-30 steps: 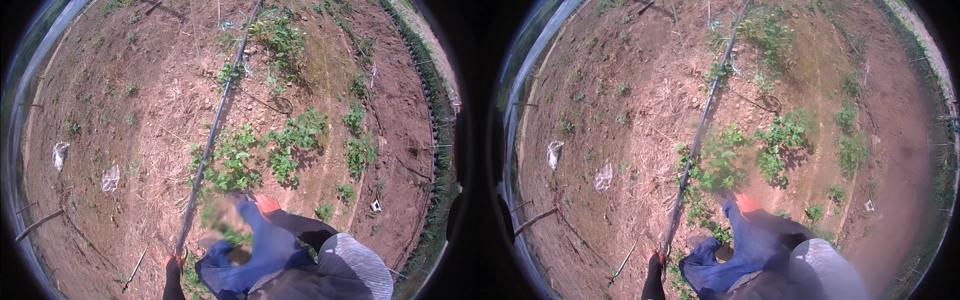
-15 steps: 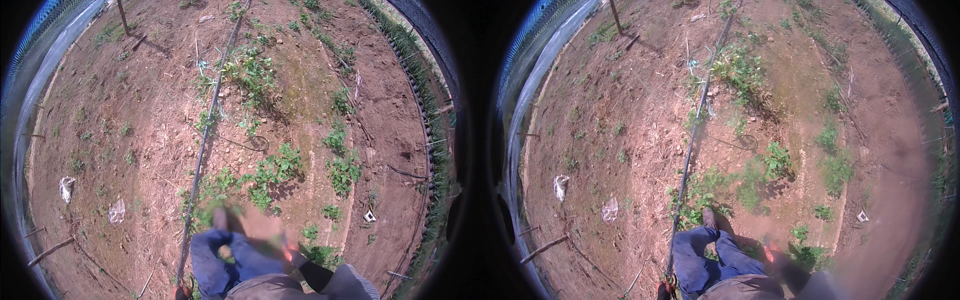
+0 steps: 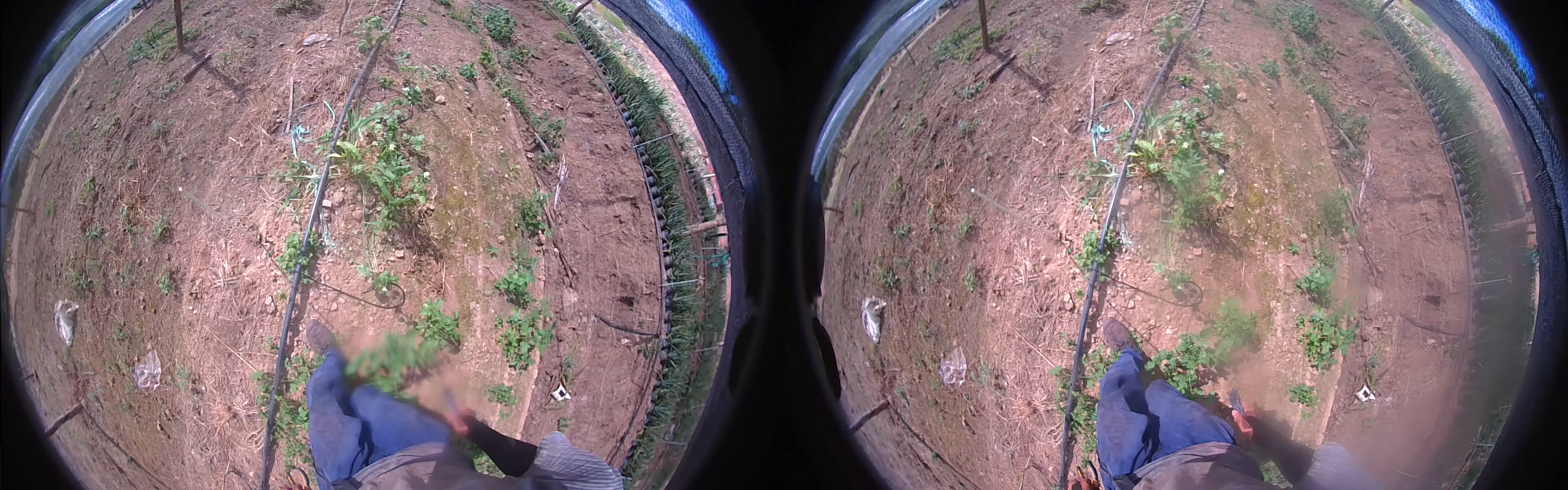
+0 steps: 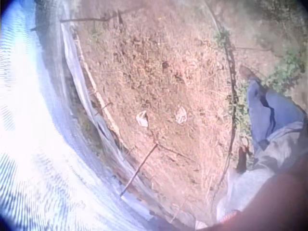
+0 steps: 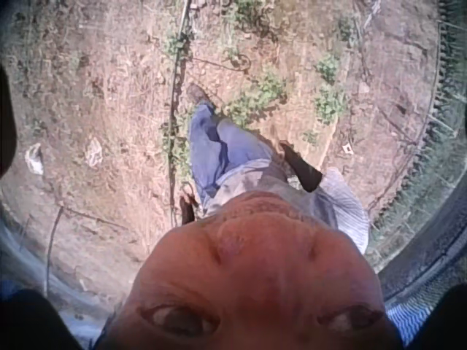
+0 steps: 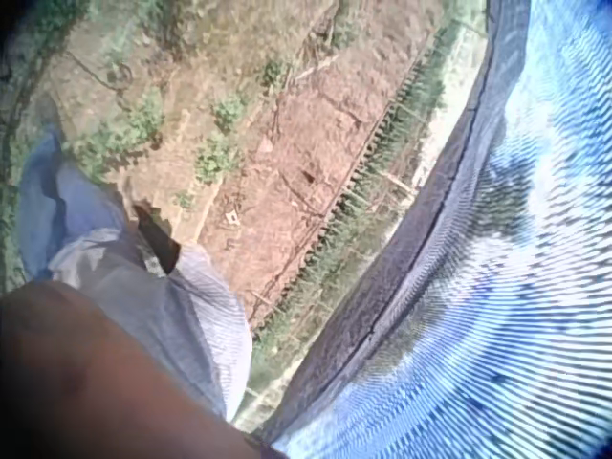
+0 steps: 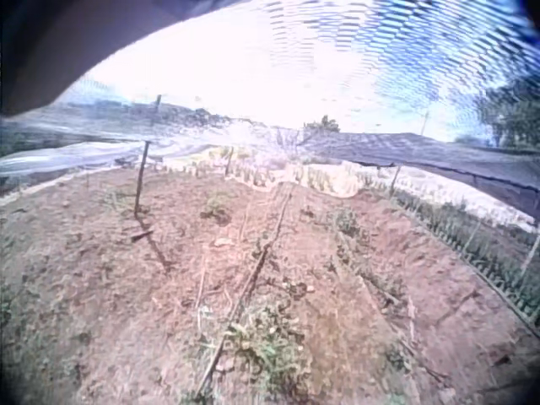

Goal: The person kneels in a garden and repairs a drip irrigation system. They use pliers to cut a black pipe and a smaller tube, then connect the tube to a vertical stake using a zip tie. The person repeats this process for multiple stakes along the row.

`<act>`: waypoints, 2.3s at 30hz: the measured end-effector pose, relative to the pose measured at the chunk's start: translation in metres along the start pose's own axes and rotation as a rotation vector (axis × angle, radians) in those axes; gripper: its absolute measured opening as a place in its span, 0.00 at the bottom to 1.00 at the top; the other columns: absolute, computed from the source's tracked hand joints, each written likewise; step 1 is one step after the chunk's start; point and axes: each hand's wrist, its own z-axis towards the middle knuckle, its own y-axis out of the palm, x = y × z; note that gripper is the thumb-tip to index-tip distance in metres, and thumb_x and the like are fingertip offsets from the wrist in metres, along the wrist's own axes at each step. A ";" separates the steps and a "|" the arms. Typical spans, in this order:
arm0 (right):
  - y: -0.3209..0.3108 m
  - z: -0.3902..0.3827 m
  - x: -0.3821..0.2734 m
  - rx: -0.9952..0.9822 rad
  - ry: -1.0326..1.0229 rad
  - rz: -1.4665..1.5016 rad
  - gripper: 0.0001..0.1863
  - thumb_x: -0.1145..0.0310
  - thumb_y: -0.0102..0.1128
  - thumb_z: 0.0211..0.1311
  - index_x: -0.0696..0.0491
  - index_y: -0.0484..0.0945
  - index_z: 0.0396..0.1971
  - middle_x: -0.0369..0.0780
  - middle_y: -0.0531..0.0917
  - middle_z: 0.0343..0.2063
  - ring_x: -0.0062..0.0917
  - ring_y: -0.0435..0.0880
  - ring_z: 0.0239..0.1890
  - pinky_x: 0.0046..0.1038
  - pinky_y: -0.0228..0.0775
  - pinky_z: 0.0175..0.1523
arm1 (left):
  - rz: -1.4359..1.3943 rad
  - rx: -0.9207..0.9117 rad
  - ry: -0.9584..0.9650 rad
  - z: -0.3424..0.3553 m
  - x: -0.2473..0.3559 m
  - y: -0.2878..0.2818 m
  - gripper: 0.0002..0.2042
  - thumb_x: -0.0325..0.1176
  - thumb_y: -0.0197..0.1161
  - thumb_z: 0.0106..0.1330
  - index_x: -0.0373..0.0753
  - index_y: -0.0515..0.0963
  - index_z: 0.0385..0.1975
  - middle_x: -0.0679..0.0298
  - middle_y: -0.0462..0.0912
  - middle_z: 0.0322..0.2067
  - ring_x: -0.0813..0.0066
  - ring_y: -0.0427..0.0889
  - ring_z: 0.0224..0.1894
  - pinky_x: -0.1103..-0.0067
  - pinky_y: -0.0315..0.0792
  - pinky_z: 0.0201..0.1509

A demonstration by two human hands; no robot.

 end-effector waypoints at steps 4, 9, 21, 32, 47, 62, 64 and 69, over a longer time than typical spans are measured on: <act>-0.029 0.073 -0.123 0.092 -0.033 0.115 0.19 0.71 0.46 0.69 0.54 0.67 0.58 0.44 0.78 0.46 0.28 0.77 0.49 0.31 0.69 0.55 | -0.089 -0.012 -0.020 0.001 0.041 0.004 0.17 0.42 0.59 0.55 0.29 0.75 0.23 0.56 0.79 0.14 0.63 0.82 0.17 0.69 0.75 0.22; -0.066 0.134 -0.213 0.234 -0.343 0.082 0.16 0.70 0.49 0.68 0.54 0.69 0.55 0.39 0.78 0.42 0.23 0.76 0.44 0.28 0.69 0.51 | -0.319 -0.056 0.003 -0.005 0.045 -0.011 0.17 0.42 0.59 0.56 0.29 0.75 0.23 0.57 0.78 0.14 0.64 0.81 0.17 0.70 0.75 0.21; -0.127 0.372 -0.447 -0.249 -0.427 -0.379 0.26 0.59 0.53 0.63 0.55 0.67 0.58 0.52 0.78 0.50 0.40 0.76 0.55 0.35 0.65 0.60 | 0.010 0.310 0.084 -0.075 0.368 0.015 0.15 0.39 0.61 0.61 0.34 0.77 0.42 0.57 0.82 0.27 0.66 0.83 0.31 0.71 0.74 0.37; -0.028 0.691 -0.465 -0.136 -0.507 -0.756 0.20 0.60 0.61 0.55 0.54 0.76 0.46 0.51 0.80 0.38 0.43 0.79 0.44 0.38 0.70 0.51 | -0.074 0.181 0.492 0.067 0.519 0.220 0.16 0.30 0.65 0.56 0.37 0.76 0.45 0.58 0.79 0.29 0.59 0.81 0.29 0.72 0.75 0.35; 0.055 0.965 -0.430 0.048 -1.028 -1.145 0.22 0.65 0.59 0.57 0.52 0.70 0.52 0.50 0.73 0.46 0.47 0.74 0.48 0.43 0.67 0.53 | -0.237 -0.001 0.687 0.343 0.589 0.540 0.05 0.32 0.57 0.59 0.40 0.76 0.30 0.55 0.79 0.28 0.52 0.80 0.33 0.62 0.73 0.34; 0.112 0.851 -0.399 -0.943 -1.110 -0.915 0.26 0.79 0.47 0.57 0.56 0.69 0.58 0.50 0.76 0.49 0.44 0.76 0.51 0.34 0.67 0.57 | -0.207 -0.262 0.552 0.400 0.611 0.593 0.09 0.35 0.65 0.49 0.37 0.81 0.26 0.51 0.82 0.27 0.51 0.83 0.33 0.67 0.76 0.36; 0.118 0.841 -0.401 -0.944 -1.091 -1.005 0.27 0.76 0.53 0.58 0.55 0.67 0.60 0.51 0.76 0.50 0.43 0.76 0.52 0.35 0.67 0.56 | -0.091 -0.242 0.476 0.404 0.610 0.584 0.11 0.34 0.67 0.48 0.39 0.82 0.31 0.53 0.83 0.33 0.55 0.83 0.38 0.69 0.78 0.41; 0.129 0.835 -0.419 -0.988 -1.081 -1.098 0.20 0.65 0.62 0.60 0.58 0.75 0.50 0.49 0.82 0.39 0.39 0.82 0.43 0.33 0.72 0.49 | -0.020 -0.421 0.575 0.390 0.610 0.536 0.18 0.42 0.72 0.43 0.41 0.83 0.35 0.52 0.84 0.34 0.56 0.84 0.40 0.69 0.78 0.43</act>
